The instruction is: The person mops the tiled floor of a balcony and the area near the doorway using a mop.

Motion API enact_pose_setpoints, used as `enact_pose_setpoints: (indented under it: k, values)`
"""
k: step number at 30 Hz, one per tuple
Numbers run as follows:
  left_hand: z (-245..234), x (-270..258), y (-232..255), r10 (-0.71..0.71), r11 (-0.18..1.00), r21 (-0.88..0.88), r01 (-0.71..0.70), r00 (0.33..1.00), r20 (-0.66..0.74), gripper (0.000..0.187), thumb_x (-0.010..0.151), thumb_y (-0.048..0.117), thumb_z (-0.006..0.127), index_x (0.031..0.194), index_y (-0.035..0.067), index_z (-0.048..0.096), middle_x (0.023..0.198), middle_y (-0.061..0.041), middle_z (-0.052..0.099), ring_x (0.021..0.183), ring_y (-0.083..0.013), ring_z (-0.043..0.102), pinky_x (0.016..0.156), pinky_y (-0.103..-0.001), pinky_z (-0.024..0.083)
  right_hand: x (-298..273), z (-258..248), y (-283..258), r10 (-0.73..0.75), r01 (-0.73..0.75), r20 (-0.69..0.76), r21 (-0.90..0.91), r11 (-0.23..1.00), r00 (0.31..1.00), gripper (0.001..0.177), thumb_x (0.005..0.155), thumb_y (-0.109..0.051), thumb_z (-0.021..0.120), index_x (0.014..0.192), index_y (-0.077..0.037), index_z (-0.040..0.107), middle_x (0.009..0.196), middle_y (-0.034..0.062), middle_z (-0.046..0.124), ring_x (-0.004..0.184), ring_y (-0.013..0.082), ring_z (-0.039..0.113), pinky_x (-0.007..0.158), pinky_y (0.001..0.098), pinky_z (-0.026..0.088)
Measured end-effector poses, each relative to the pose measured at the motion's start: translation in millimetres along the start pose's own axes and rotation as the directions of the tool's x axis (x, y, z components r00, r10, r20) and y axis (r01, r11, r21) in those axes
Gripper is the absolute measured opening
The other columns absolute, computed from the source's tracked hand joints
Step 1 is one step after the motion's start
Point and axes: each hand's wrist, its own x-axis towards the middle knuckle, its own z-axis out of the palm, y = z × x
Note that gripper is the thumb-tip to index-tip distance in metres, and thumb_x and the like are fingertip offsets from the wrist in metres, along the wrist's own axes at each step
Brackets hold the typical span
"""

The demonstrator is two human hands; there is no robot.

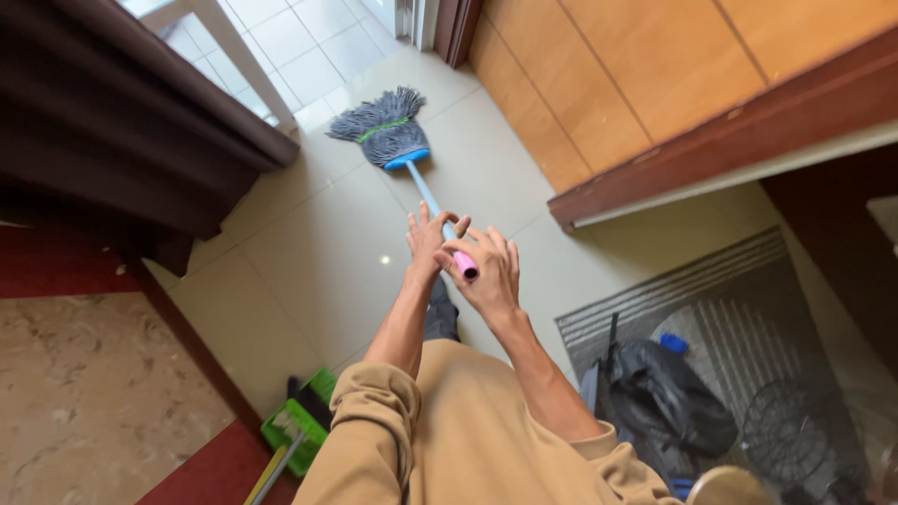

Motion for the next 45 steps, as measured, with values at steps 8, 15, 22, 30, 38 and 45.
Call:
enact_pose_setpoints:
  k: [8, 15, 22, 30, 38, 45]
  values:
    - [-4.5, -62.9, -19.6, 0.168, 0.982, 0.069, -0.175, 0.981, 0.102, 0.046, 0.091, 0.061, 0.064, 0.108, 0.02, 0.077, 0.16, -0.027, 0.032, 0.146, -0.0598, 0.018, 0.111, -0.074, 0.023, -65.2, -2.8, -33.7, 0.134, -0.128, -0.071, 0.093, 0.987, 0.988, 0.041, 0.092, -0.058, 0.068, 0.093, -0.018, 0.077, 0.106, 0.0056, 0.073, 0.106, 0.0325, 0.063, 0.094, 0.0434, 0.046]
    - [6.7, -93.6, -42.6, 0.179, 0.963, 0.172, -0.206, 0.971, 0.156, 0.041, 0.097, 0.056, 0.059, 0.115, 0.022, 0.071, 0.156, -0.025, 0.04, 0.145, -0.0592, 0.024, 0.111, -0.074, 0.023, -106.0, 7.7, -42.1, 0.293, -0.25, -0.133, 0.267, 0.93, 0.947, 0.03, 0.09, -0.042, 0.074, 0.099, -0.014, 0.078, 0.122, 0.0118, 0.072, 0.109, 0.0342, 0.065, 0.092, 0.0419, 0.052]
    - [-9.7, -90.0, -52.2, 0.199, 0.913, 0.309, -0.266, 0.952, 0.232, 0.032, 0.096, 0.049, 0.061, 0.114, 0.025, 0.071, 0.154, -0.017, 0.045, 0.148, -0.0562, 0.023, 0.112, -0.078, 0.018, -115.9, 40.8, -60.6, 0.402, -0.292, -0.228, 0.399, 0.869, 0.887, 0.027, 0.093, -0.032, 0.072, 0.113, -0.015, 0.076, 0.125, 0.0097, 0.072, 0.116, 0.0324, 0.066, 0.098, 0.0391, 0.052]
    - [-8.5, -67.2, -49.1, 0.211, 0.917, 0.283, -0.28, 0.945, 0.252, 0.029, 0.096, 0.046, 0.062, 0.112, 0.023, 0.07, 0.155, -0.019, 0.044, 0.146, -0.0559, 0.026, 0.112, -0.075, 0.02, -100.3, 49.1, -55.4, 0.489, -0.402, -0.182, 0.369, 0.838, 0.853, 0.025, 0.092, -0.03, 0.073, 0.113, -0.015, 0.076, 0.124, 0.0085, 0.071, 0.112, 0.031, 0.065, 0.096, 0.0391, 0.052]
    - [-14.3, 9.7, -23.3, 0.126, 0.948, 0.253, -0.195, 0.956, 0.266, 0.024, 0.093, 0.042, 0.066, 0.105, 0.021, 0.07, 0.154, -0.019, 0.046, 0.145, -0.0567, 0.026, 0.112, -0.077, 0.019, -24.5, 62.2, -34.0, 0.513, -0.452, -0.086, 0.365, 0.814, 0.854, 0.025, 0.091, -0.029, 0.073, 0.112, -0.016, 0.077, 0.13, 0.0112, 0.067, 0.119, 0.0321, 0.061, 0.097, 0.0397, 0.051]
    - [-31.5, 92.3, -3.6, 0.127, 0.961, 0.212, -0.179, 0.963, 0.239, 0.027, 0.094, 0.043, 0.066, 0.107, 0.02, 0.068, 0.154, -0.022, 0.044, 0.145, -0.0576, 0.025, 0.11, -0.077, 0.017, 62.6, 77.2, -19.9, 0.463, -0.419, -0.082, 0.312, 0.853, 0.882, 0.026, 0.09, -0.028, 0.074, 0.113, -0.016, 0.078, 0.14, 0.0192, 0.06, 0.132, 0.0379, 0.053, 0.103, 0.0447, 0.048]
